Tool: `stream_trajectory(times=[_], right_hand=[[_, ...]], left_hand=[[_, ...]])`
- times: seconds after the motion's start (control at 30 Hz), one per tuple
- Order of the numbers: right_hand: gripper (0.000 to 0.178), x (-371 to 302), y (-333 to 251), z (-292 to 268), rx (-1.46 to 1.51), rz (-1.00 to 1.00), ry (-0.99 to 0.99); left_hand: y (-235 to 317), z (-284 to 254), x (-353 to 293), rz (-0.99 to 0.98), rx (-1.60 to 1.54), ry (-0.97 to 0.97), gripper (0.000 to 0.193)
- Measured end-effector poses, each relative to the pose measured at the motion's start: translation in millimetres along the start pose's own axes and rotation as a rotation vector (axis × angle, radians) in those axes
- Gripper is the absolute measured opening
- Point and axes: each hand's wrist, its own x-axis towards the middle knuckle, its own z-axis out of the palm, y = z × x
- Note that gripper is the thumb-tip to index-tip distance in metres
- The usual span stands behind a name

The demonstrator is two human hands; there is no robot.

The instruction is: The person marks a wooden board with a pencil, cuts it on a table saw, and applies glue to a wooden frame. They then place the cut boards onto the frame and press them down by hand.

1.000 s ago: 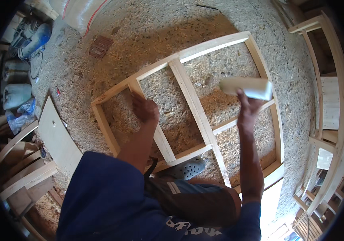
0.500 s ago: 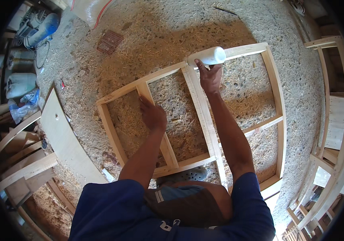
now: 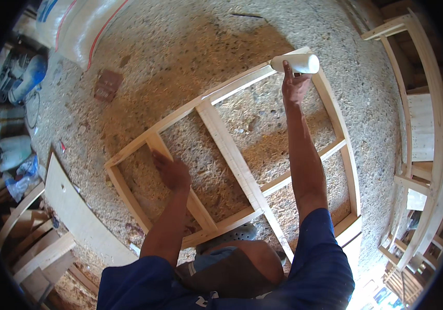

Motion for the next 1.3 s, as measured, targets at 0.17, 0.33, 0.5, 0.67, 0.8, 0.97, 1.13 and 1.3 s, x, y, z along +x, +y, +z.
stream_trajectory(times=[0.17, 0.33, 0.5, 0.67, 0.8, 0.97, 1.13, 1.3], right_hand=[[0.065, 59.8, 28.9, -5.6, 0.009, -0.018, 0.126], [0.070, 109.3, 62.6, -29.1, -0.080, 0.043, 0.183], [0.067, 114.2, 57.9, -30.4, 0.015, 0.039, 0.314], [0.065, 110.7, 84.5, -86.4, -0.094, 0.065, 0.351], [0.059, 89.5, 86.5, -122.0, -0.087, 0.075, 0.324], [0.053, 51.3, 84.5, -183.6, -0.188, 0.052, 0.370], [0.057, 1.8, 95.4, -274.0, 0.003, 0.139, 0.356], [0.054, -42.3, 114.3, -382.7, -0.074, 0.203, 0.460]], left_hand=[[-12.5, 3.5, 1.4, 0.067, 0.011, 0.087, 0.083], [11.4, -10.3, -3.8, -0.020, 0.002, -0.051, 0.083], [-2.0, -2.7, -5.5, 0.047, 0.034, 0.062, 0.084], [3.9, 11.0, -6.1, 0.075, 0.021, 0.049, 0.083], [-2.1, 7.4, -6.4, 0.073, 0.049, 0.082, 0.082], [-13.5, 11.6, -2.5, 0.090, 0.058, 0.088, 0.082], [-16.2, 16.4, -2.4, 0.076, 0.042, 0.070, 0.083], [-42.6, 44.6, 23.0, 0.119, 0.043, 0.078, 0.085]])
